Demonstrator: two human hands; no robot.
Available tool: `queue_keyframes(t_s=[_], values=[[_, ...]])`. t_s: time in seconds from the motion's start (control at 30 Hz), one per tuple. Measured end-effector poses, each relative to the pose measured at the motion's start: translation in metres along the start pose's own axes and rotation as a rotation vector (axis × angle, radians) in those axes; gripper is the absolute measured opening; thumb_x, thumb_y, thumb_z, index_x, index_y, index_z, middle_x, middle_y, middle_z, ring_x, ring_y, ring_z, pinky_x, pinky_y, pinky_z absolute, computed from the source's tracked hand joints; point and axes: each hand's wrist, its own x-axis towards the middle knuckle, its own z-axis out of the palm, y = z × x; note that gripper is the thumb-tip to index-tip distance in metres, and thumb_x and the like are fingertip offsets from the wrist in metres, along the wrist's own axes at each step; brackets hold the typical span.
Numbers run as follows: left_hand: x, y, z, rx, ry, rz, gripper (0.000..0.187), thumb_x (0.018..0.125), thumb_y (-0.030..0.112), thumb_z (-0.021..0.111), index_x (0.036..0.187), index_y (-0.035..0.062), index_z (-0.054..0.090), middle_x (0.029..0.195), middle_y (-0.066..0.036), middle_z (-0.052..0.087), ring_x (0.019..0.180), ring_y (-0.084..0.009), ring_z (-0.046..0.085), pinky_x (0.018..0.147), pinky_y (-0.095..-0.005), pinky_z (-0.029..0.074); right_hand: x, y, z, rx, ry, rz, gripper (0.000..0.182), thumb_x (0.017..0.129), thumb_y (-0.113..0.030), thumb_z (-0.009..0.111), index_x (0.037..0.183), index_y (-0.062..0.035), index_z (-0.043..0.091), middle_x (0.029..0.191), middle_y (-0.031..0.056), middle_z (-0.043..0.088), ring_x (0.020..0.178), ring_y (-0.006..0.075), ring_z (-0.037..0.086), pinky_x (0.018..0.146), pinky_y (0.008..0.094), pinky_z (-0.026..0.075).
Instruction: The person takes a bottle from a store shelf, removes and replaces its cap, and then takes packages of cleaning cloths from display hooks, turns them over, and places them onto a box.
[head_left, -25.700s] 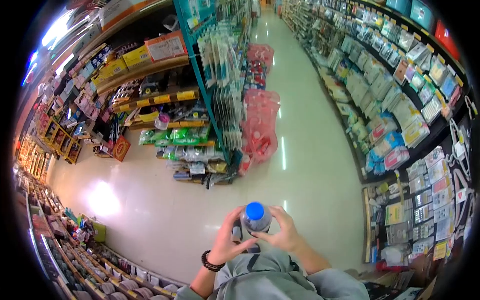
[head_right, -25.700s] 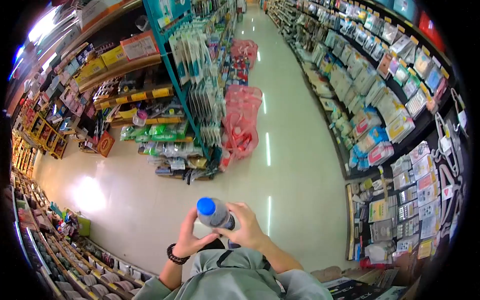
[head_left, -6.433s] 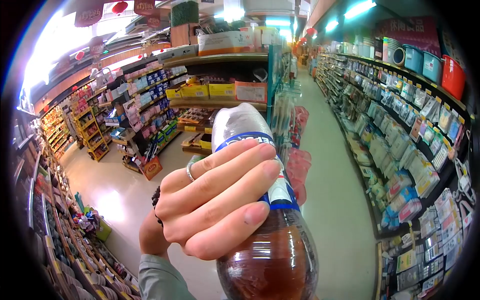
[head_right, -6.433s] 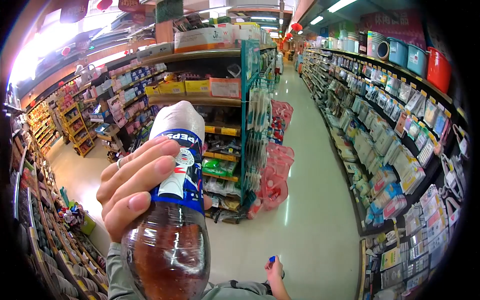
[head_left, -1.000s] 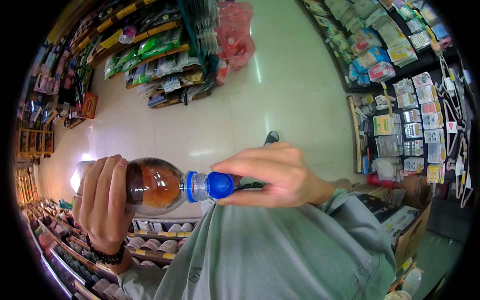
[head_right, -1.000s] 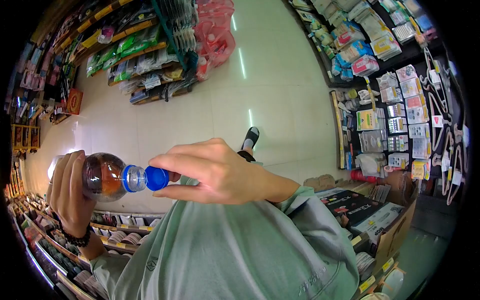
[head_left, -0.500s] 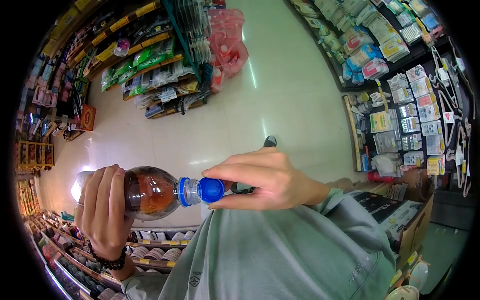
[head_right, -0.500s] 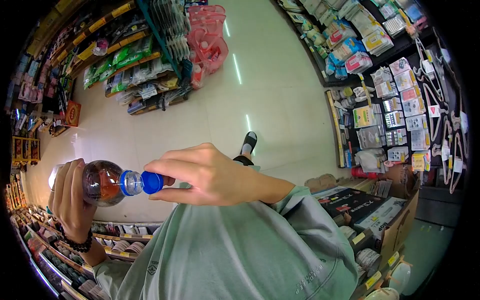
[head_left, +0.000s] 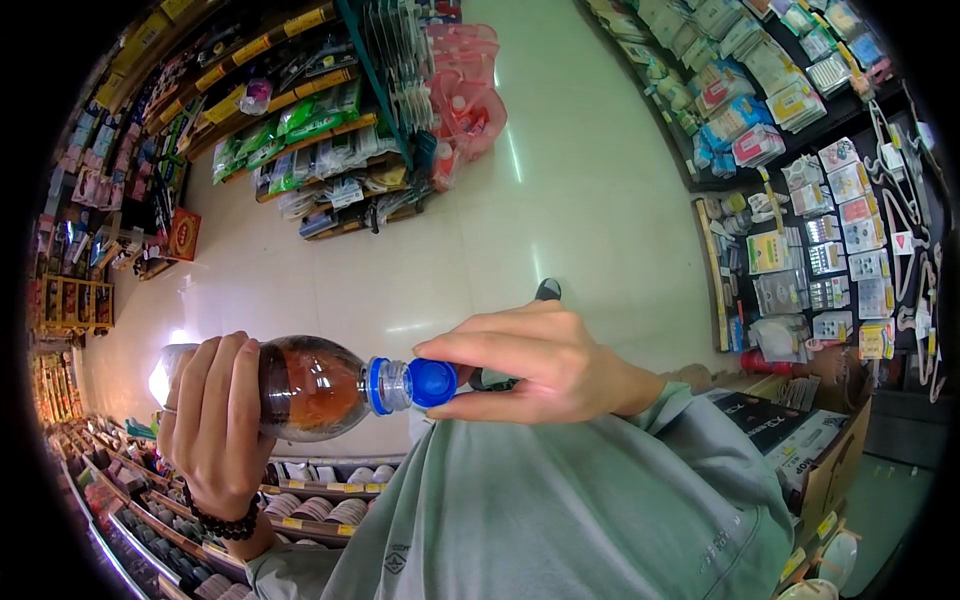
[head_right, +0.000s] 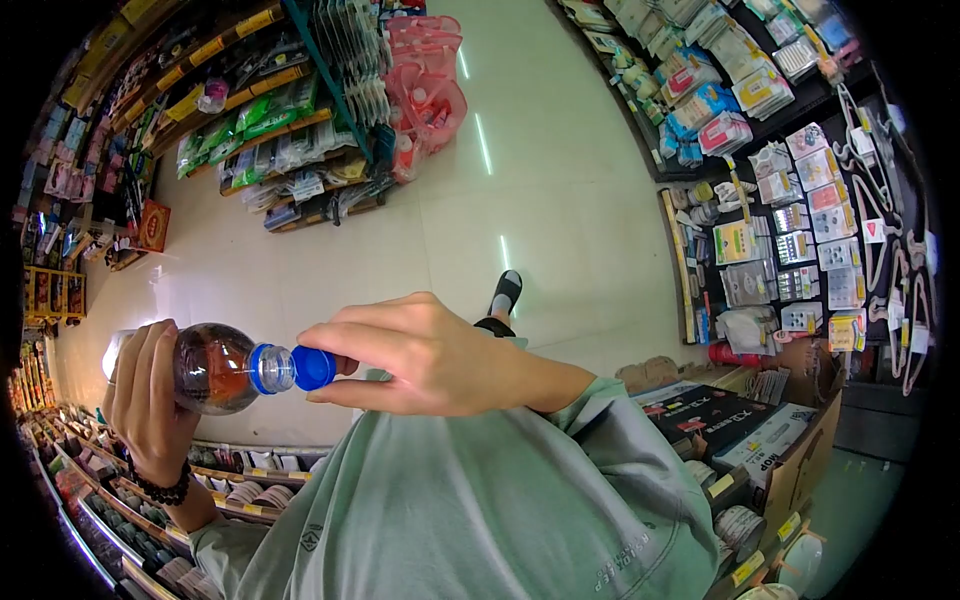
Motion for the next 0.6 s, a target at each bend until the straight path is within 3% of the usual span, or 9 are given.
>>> queue_keyframes(t_s=[0.6], values=[[0.0006, -0.0016, -0.001, 0.026, 0.0, -0.001, 0.037, 0.071, -0.007, 0.065, 0.108, -0.0092, 0.066, 0.093, -0.02, 0.071, 0.09, -0.0368, 0.071, 0.083, -0.0476, 0.058, 0.0018, 0.0023, 0.0017, -0.006, 0.012, -0.005, 0.044, 0.079, -0.008, 0.085, 0.116, 0.0064, 0.067, 0.092, 0.0145, 0.072, 0.072, 0.0201, 0.072, 0.064, 0.0287, 0.059]])
